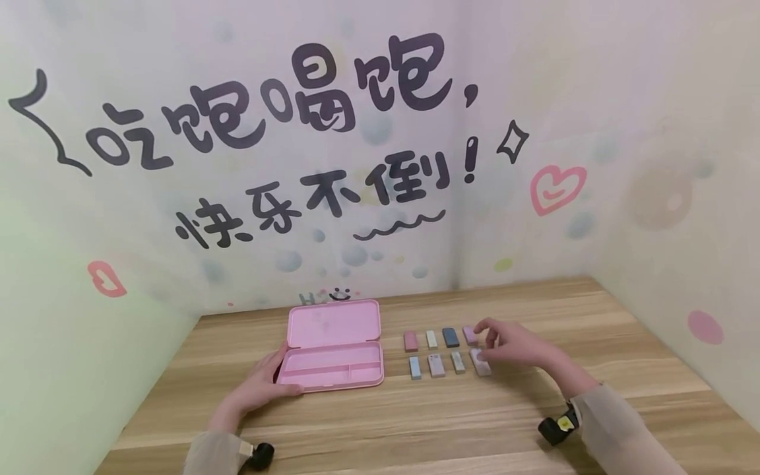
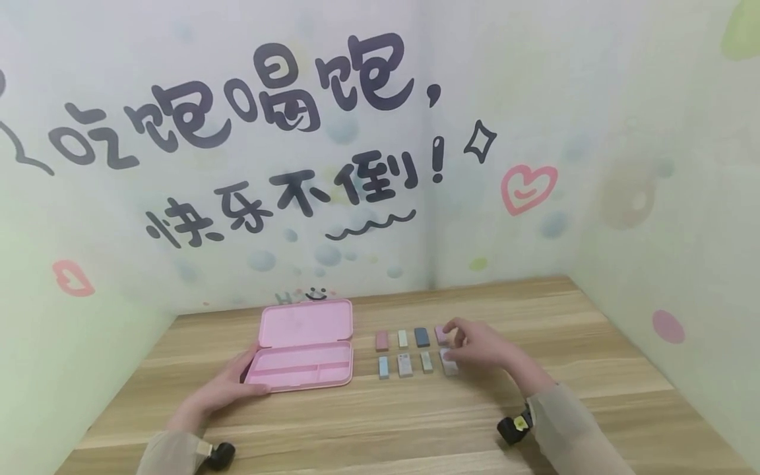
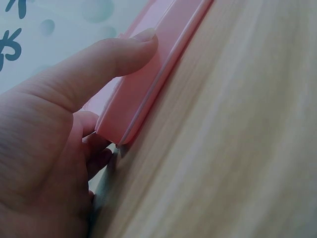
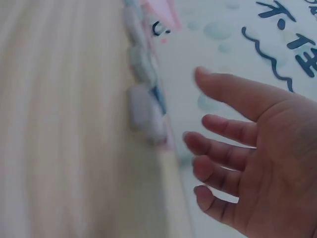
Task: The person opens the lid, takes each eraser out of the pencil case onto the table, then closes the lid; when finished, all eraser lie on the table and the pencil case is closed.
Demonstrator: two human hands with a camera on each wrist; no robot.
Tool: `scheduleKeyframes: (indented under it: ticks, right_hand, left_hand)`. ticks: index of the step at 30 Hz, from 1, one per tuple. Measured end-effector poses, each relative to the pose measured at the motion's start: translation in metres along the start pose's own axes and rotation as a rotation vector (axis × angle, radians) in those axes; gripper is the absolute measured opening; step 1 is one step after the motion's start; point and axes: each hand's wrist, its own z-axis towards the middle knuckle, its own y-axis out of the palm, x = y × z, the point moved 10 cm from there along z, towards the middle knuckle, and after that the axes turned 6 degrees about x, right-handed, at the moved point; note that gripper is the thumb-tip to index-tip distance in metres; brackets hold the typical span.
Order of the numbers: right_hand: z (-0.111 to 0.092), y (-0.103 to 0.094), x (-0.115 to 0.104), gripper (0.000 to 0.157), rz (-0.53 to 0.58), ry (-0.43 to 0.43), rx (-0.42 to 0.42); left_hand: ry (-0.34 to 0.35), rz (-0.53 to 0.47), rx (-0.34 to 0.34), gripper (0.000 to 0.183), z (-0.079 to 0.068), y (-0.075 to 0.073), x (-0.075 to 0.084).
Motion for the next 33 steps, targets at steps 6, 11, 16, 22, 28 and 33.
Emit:
scheduleKeyframes:
  ticks: [6,11,16,22,28,33]
  right_hand:
    - [0.025,0.0,-0.029,0.039,0.026,-0.045,0.088]
    - [0.049,0.015,-0.042,0.04,0.113,-0.014,0.156]
    - [0.075,0.035,-0.048,0.044,0.275,0.055,0.207]
    - [0.106,0.057,-0.052,0.045,0.529,0.195,0.287]
    - [0.127,0.08,-0.047,0.055,0.823,0.32,0.357]
    - [0.136,0.106,-0.042,0.072,1.039,0.477,0.337]
  left_hand:
    - [-0.007,-0.005,-0.006,0.109,-0.001,0.0,0.0]
    - [0.002,-0.002,0.005,0.108,-0.001,-0.001,-0.001]
    - [0.019,-0.005,0.011,0.109,0.0,-0.001,0.0]
    - [0.032,-0.003,0.011,0.109,-0.002,0.0,0.002]
    - [0.017,-0.006,0.01,0.109,-0.002,0.0,0.0]
    - [0.007,-0.01,0.013,0.109,-0.002,-0.001,0.0]
